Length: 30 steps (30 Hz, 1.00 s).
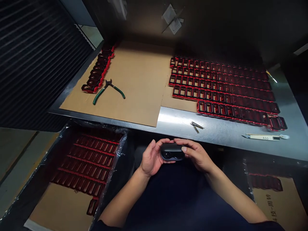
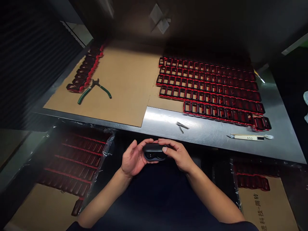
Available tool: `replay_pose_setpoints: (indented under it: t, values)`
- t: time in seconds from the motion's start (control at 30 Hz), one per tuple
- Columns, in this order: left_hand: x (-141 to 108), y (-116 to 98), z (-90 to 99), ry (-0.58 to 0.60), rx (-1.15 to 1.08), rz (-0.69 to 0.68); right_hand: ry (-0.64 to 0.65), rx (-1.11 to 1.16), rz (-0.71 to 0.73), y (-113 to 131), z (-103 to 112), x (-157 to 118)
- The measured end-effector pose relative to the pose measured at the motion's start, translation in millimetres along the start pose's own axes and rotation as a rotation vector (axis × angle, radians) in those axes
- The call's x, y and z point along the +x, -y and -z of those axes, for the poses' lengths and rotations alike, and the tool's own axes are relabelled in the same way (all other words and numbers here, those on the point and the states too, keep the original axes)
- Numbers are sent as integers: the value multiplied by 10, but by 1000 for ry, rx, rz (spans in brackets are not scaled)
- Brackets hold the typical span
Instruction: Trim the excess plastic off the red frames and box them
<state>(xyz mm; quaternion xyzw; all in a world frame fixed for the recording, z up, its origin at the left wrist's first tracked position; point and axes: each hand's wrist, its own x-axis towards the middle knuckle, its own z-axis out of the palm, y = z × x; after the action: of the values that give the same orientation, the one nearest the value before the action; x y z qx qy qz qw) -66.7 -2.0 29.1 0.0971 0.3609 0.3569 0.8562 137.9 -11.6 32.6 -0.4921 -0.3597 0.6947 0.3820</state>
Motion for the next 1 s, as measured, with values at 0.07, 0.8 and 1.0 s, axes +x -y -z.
replay_pose_setpoints:
  t: [0.07, 0.8, 1.0]
  values:
    - [-6, -39, -7, -10, -9, -4, 52, -29, 91, -10, -3, 17]
    - [-154, -1928, -1157, -36, 1294, -1250, -486, -425, 700, 93, 379, 67]
    - [376, -3616, -2684, -474, 1538, -1571, -1054, -813, 777, -109, 1019, -24]
